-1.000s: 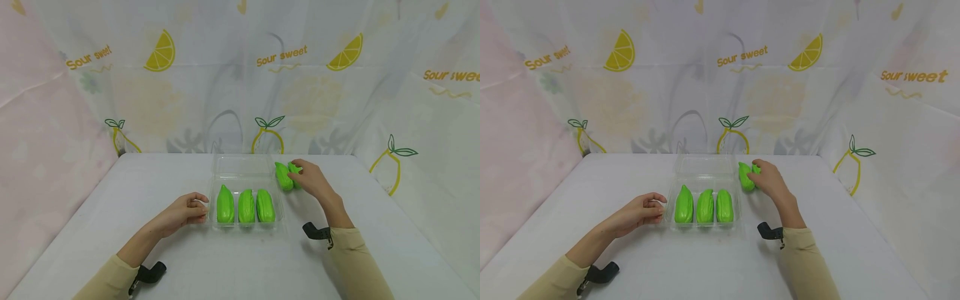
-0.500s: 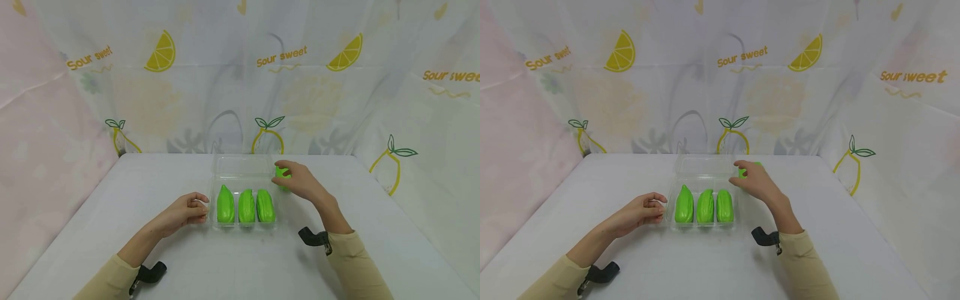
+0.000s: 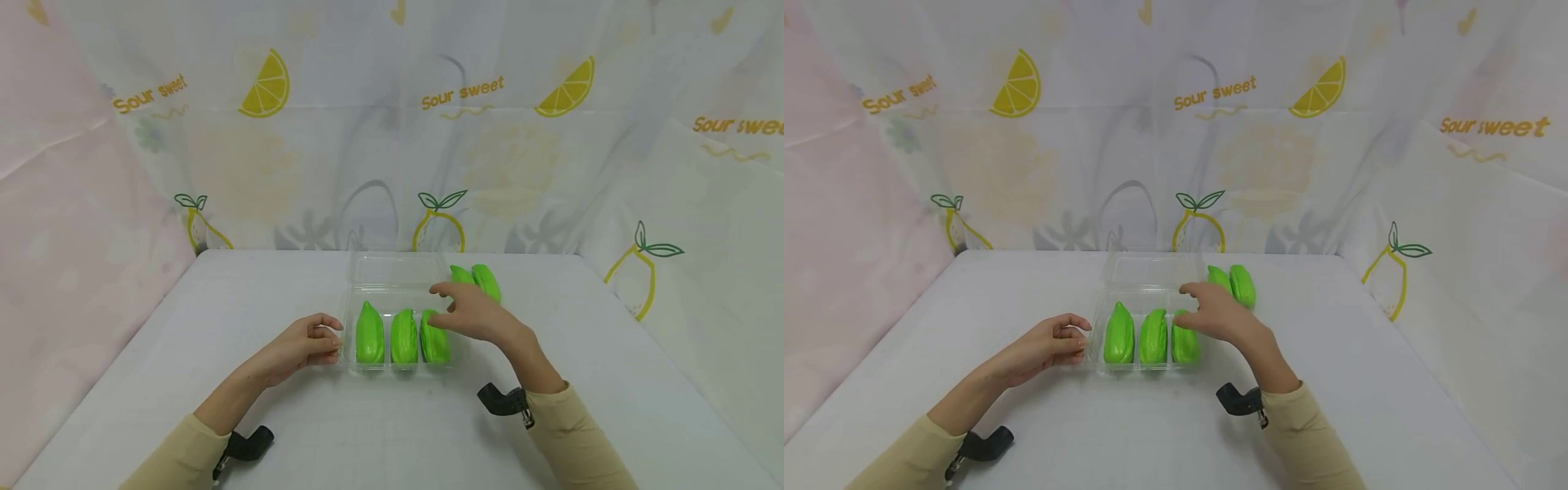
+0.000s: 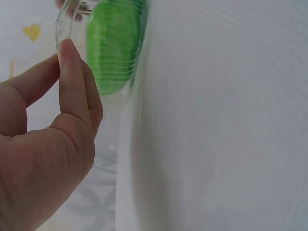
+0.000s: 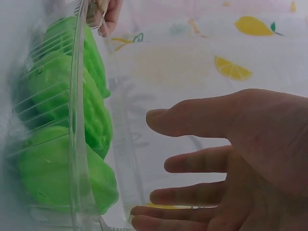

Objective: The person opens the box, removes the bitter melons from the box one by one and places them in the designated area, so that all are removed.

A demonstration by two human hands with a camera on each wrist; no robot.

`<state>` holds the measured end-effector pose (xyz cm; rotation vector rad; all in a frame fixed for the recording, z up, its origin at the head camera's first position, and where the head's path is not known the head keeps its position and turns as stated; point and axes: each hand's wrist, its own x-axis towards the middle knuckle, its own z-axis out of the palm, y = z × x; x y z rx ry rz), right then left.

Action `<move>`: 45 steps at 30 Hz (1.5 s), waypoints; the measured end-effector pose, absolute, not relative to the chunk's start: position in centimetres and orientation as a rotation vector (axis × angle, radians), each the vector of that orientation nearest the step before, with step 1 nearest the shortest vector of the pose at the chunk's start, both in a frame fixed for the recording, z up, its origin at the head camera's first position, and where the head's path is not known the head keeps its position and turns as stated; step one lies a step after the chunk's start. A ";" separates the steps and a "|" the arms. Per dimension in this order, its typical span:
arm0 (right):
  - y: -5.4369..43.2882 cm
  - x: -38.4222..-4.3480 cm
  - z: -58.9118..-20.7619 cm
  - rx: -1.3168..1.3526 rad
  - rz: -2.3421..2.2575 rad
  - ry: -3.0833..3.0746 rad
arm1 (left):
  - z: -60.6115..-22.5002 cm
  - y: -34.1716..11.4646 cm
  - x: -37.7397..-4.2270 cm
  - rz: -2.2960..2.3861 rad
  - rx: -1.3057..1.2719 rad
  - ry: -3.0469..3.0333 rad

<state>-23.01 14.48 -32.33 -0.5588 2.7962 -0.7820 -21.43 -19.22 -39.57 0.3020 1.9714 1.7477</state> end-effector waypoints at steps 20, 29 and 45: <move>12.4 -21.6 -33.7 -0.665 -0.521 2.775 | -39.4 -18.9 -21.6 1.738 0.296 1.978; 12.1 -21.5 -33.8 -0.630 -0.482 2.776 | -39.4 -19.0 -21.8 1.740 0.299 1.974; 11.7 -21.7 -34.3 -0.651 -0.428 2.797 | -39.5 -19.1 -21.5 1.742 0.292 1.960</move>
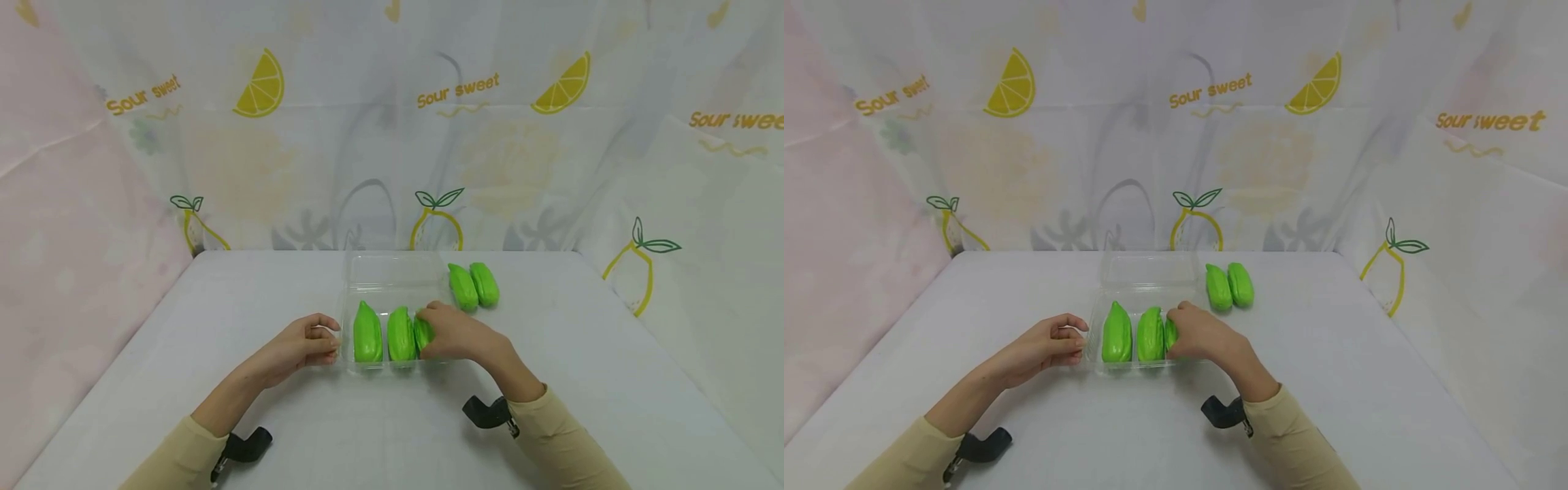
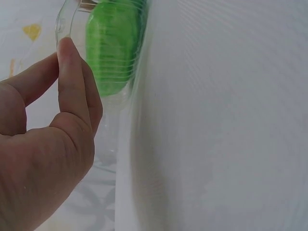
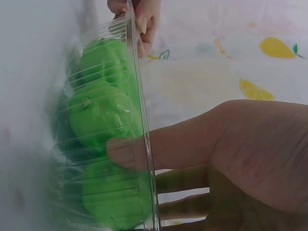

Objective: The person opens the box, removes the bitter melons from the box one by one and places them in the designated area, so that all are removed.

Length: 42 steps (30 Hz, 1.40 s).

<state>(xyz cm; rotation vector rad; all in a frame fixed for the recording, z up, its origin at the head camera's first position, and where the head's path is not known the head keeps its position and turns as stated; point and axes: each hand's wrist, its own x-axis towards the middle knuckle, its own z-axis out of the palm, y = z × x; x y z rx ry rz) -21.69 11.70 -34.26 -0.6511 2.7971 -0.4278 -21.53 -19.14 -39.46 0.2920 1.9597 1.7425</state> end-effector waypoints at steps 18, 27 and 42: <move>12.4 -21.7 -33.8 -0.721 -0.491 2.848 | -39.5 -19.0 -21.5 1.745 0.287 1.971; 12.6 -21.6 -33.4 -0.755 -0.522 2.856 | -39.6 -19.1 -21.5 1.748 0.288 1.976; 13.7 -21.6 -31.8 -0.741 -0.565 2.867 | -39.5 -19.1 -21.5 1.742 0.297 1.973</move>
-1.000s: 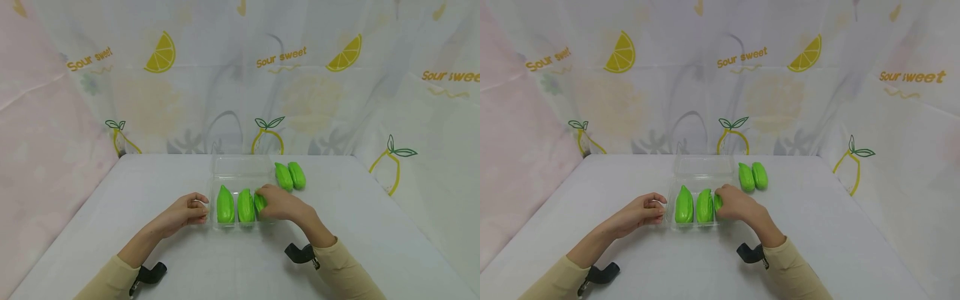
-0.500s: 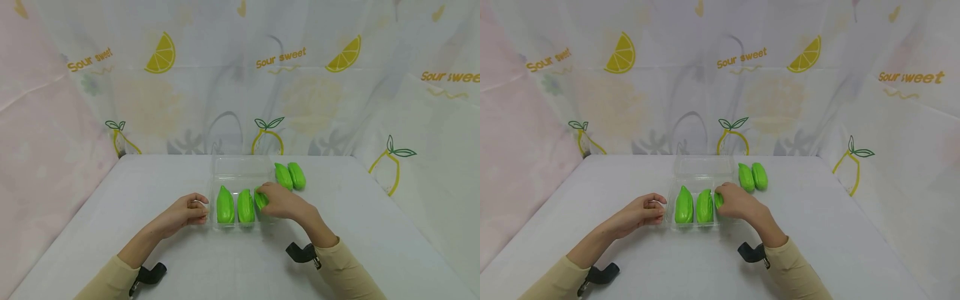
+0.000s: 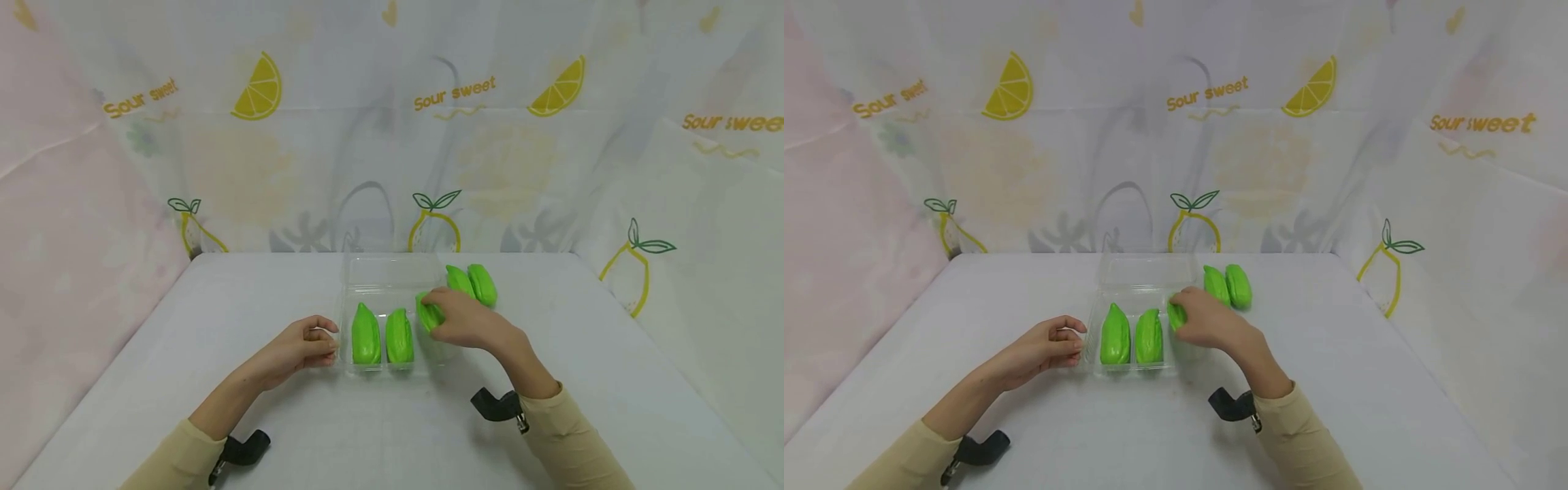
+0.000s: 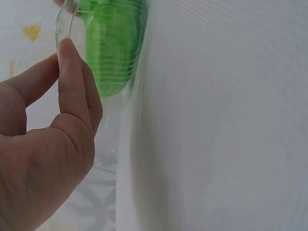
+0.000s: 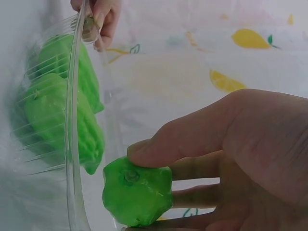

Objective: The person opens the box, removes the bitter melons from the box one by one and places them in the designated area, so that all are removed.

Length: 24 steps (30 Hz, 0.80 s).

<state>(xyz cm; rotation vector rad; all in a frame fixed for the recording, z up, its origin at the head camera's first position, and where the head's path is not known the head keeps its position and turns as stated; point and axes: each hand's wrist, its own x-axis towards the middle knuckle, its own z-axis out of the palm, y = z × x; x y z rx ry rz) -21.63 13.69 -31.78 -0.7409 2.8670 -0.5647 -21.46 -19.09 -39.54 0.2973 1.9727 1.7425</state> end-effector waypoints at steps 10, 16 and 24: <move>14.3 -21.8 -31.3 -0.741 -0.614 2.877 | -39.5 -19.1 -21.4 1.742 0.290 1.971; 14.9 -22.0 -31.2 -0.777 -0.631 2.900 | -39.5 -19.2 -21.4 1.743 0.288 1.969; 15.5 -22.3 -31.0 -0.761 -0.636 2.908 | -39.5 -19.1 -21.4 1.748 0.287 1.968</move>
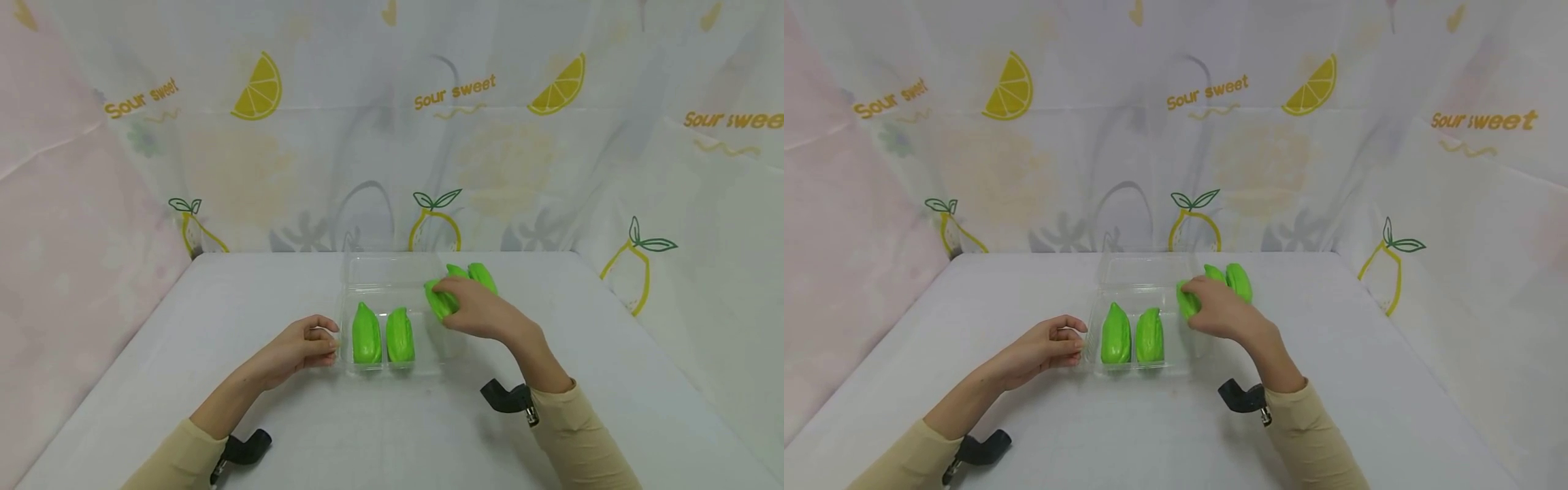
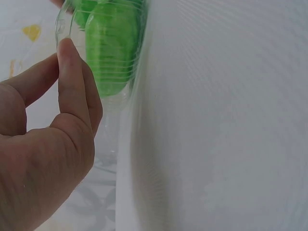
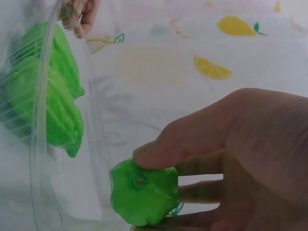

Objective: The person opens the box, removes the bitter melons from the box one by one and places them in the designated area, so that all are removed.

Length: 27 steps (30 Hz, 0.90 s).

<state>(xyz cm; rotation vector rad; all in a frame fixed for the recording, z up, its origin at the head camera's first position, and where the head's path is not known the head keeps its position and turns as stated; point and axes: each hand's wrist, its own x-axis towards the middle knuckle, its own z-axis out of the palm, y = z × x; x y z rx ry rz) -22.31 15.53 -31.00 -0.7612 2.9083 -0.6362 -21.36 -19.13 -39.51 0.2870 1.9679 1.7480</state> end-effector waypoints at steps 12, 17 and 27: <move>17.0 -23.3 -30.8 -0.669 -0.703 2.999 | -39.5 -19.1 -21.4 1.747 0.300 1.976; 17.7 -23.8 -31.0 -0.656 -0.762 3.036 | -39.5 -19.1 -21.5 1.741 0.303 1.978; 19.1 -24.9 -31.5 -0.574 -0.820 3.064 | -39.5 -19.1 -21.4 1.743 0.305 1.977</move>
